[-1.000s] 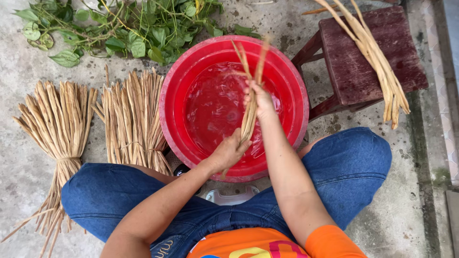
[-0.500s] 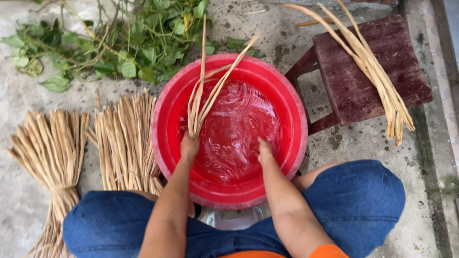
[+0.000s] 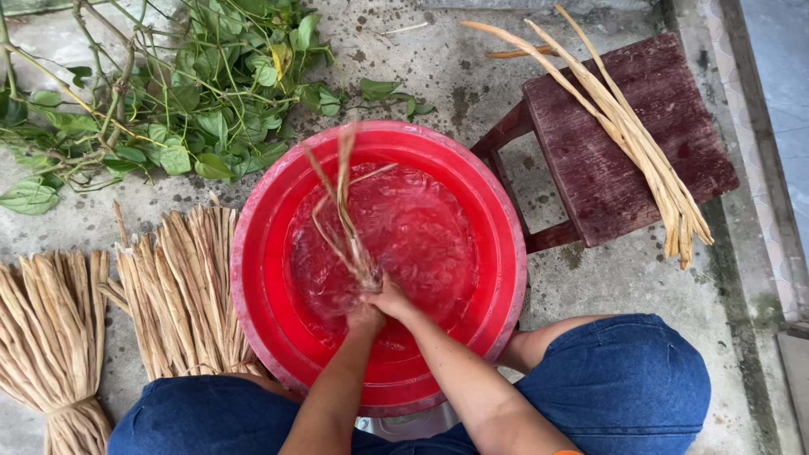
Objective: The person carries bundles of dried sticks to an outdoor area and sits on a small stool. They wash the sticks one by one in a red basin filled with water, scrubbing them with both hands and placing the cleaned sticks on a nearby wooden stool.
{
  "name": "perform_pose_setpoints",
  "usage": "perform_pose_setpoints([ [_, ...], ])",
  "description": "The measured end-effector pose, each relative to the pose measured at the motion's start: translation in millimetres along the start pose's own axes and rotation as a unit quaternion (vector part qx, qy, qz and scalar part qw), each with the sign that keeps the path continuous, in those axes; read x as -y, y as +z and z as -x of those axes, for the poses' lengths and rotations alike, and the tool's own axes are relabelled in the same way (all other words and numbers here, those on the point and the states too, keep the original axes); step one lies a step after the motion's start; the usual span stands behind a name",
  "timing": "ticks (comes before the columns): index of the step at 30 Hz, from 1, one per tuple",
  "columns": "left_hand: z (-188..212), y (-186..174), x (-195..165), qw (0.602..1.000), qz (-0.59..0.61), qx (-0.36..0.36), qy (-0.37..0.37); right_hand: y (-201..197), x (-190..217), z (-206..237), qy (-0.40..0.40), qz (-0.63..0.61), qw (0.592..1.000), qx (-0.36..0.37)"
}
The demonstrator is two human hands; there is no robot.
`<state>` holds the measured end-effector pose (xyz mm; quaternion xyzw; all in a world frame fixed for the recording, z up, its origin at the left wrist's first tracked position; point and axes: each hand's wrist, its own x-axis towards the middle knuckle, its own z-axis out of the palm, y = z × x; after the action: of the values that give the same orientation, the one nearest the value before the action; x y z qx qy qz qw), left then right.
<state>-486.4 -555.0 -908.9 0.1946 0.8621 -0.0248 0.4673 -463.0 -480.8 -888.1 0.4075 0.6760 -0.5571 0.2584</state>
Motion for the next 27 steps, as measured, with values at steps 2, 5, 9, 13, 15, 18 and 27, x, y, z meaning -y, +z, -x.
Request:
perform_pose_setpoints([
  [2,5.3,9.6,-16.6,0.996,-0.049,0.054,0.052,-5.2,-2.7,0.9,0.009,-0.033,0.999,0.012],
  [5,20.9,28.2,-46.3,0.973,-0.137,0.096,0.158,-25.1,-16.4,5.4,0.106,0.087,0.991,-0.008],
  [9,40.3,32.1,-61.4,0.945,-0.134,-0.045,0.294,-56.9,-34.8,10.0,0.111,0.005,0.994,0.015],
  [13,66.5,-2.2,-63.2,0.963,-0.072,-0.008,0.258,-82.2,-38.3,11.8,0.131,-0.515,0.838,0.127],
  [15,90.8,-15.9,-63.1,0.96,-0.053,-0.028,0.274,-92.3,-33.8,13.4,0.095,-0.568,0.804,0.147],
  [18,140.4,-40.8,-56.1,0.967,-0.04,-0.04,0.249,-102.5,-33.7,13.6,0.014,-0.647,0.751,0.128],
  [27,208.1,-91.3,35.2,0.949,0.224,-0.094,0.203,-96.4,15.7,85.6,-0.114,-0.73,0.674,-0.014],
])
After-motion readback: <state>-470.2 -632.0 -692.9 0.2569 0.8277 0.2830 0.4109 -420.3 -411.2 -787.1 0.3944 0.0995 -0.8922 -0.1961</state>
